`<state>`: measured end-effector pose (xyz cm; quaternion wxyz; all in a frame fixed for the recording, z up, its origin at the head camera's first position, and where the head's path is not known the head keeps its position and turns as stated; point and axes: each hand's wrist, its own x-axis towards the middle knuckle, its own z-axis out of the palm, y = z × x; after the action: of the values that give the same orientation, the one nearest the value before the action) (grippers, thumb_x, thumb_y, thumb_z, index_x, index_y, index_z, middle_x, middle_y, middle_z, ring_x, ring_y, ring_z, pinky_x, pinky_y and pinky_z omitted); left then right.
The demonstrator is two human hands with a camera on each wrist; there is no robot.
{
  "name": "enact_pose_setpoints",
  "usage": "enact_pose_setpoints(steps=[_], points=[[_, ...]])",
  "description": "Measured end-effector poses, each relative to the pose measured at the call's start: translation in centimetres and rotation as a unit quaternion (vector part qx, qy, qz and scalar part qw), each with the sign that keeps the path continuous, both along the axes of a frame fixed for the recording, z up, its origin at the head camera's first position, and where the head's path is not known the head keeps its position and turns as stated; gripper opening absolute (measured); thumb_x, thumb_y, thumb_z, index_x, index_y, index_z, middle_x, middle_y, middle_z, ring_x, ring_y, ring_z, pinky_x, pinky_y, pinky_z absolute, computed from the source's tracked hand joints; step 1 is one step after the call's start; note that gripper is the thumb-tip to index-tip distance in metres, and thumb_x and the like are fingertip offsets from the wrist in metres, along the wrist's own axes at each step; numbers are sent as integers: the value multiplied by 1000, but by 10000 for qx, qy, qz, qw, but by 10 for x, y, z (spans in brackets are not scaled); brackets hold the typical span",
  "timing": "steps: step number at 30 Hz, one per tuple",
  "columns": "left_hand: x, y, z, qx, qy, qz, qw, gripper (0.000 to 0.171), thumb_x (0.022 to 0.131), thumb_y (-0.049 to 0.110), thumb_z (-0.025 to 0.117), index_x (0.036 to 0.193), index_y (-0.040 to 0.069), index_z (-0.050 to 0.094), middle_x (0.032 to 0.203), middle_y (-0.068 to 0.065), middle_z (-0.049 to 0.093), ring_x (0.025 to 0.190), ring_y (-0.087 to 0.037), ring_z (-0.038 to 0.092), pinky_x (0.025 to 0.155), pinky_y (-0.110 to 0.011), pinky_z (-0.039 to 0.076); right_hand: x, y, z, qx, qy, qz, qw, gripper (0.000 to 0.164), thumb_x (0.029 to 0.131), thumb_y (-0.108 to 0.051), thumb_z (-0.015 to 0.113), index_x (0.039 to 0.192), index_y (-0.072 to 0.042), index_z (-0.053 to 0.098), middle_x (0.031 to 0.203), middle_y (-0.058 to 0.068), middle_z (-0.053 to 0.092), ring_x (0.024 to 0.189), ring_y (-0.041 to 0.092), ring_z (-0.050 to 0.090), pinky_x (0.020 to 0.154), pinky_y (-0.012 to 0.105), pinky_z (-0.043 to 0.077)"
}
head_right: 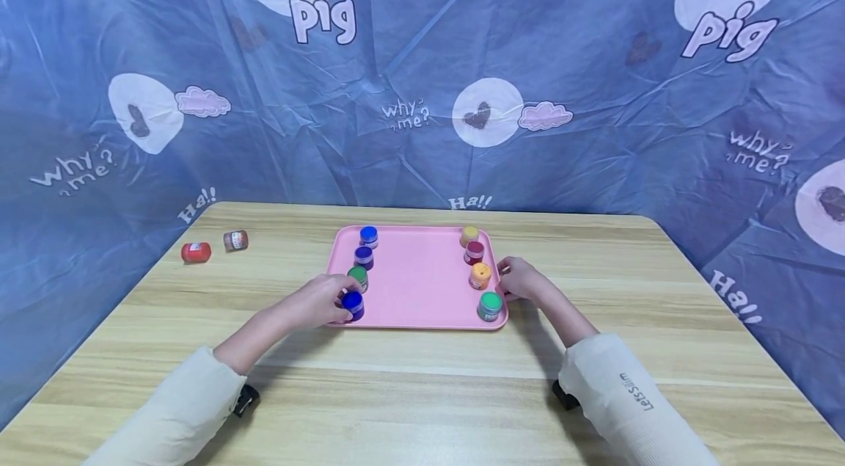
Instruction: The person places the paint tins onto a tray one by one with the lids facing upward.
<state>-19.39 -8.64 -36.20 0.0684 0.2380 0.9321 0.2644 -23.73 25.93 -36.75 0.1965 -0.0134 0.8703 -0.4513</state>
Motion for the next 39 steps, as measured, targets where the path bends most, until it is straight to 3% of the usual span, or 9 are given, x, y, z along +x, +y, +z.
enact_pose_setpoints(steps=[10, 16, 19, 21, 24, 27, 30, 34, 39], points=[[-2, -12, 6, 305, -251, -69, 9992, 38, 75, 8, 74, 109, -1, 60, 96, -7, 60, 86, -19, 58, 76, -30, 49, 1, 0, 1, -34, -21, -39, 10000, 48, 74, 13, 45, 119, 22, 32, 96, 24, 47, 73, 18, 54, 68, 31, 54], [-9, -31, 19, 360, -29, 132, 9993, 34, 81, 13, 70, 110, -1, 60, 103, -12, 61, 90, -22, 57, 77, -33, 49, 4, -1, 5, -49, -4, 7, 10000, 47, 75, 13, 46, 119, 22, 32, 95, 24, 46, 72, 17, 53, 67, 30, 54], [-14, -47, 31, 296, 140, 237, 9992, 37, 83, 15, 67, 113, -4, 58, 106, -15, 60, 92, -25, 57, 80, -37, 48, -6, 6, -9, -72, -34, -7, 10000, 50, 74, 12, 47, 121, 21, 32, 98, 25, 46, 76, 22, 55, 69, 32, 54], [-19, -59, 40, 197, 253, 361, 9988, 38, 84, 17, 66, 114, -4, 57, 108, -17, 60, 95, -27, 57, 82, -40, 48, -24, 21, -33, -202, 9, 100, 9997, 50, 73, 11, 50, 120, 20, 34, 96, 24, 47, 76, 23, 56, 68, 34, 54], [-30, -79, 52, 60, 482, 488, 9976, 38, 85, 16, 64, 115, -6, 56, 110, -20, 59, 96, -31, 57, 83, -43, 47, -41, 36, -55, -453, 32, 290, 9986, 48, 74, 9, 52, 118, 17, 37, 93, 21, 47, 74, 23, 56, 65, 33, 54], [-43, -101, 59, 13, 720, 633, 9954, 34, 86, 12, 62, 113, -8, 56, 110, -23, 58, 96, -35, 57, 82, -45, 47, -35, 31, -47, -477, 36, 268, 9985, 48, 73, 9, 52, 118, 17, 37, 92, 21, 47, 73, 22, 56, 65, 32, 54], [-56, -123, 58, 14, 823, 840, 9931, 31, 86, 9, 59, 111, -10, 56, 109, -25, 57, 97, -38, 56, 83, -47, 45, -13, 13, -19, -213, -2, 104, 9997, 48, 74, 11, 48, 120, 20, 33, 94, 23, 46, 75, 22, 55, 69, 32, 54], [-67, -146, 49, -87, 731, 1239, 9896, 33, 87, 9, 56, 115, -10, 53, 115, -28, 53, 103, -42, 51, 88, -50, 41, -1, 4, -2, -70, 81, 75, 9999, 43, 76, 13, 43, 117, 23, 32, 91, 23, 46, 73, 20, 54, 68, 30, 54], [-71, -166, 32, -550, 640, 1662, 9825, 45, 88, 9, 53, 126, -12, 43, 126, -33, 41, 113, -47, 40, 94, -56, 33, 1, 1, -2, -81, 37, -47, 9999, 46, 74, 13, 42, 118, 21, 34, 93, 21, 47, 71, 17, 54, 67, 30, 54]])
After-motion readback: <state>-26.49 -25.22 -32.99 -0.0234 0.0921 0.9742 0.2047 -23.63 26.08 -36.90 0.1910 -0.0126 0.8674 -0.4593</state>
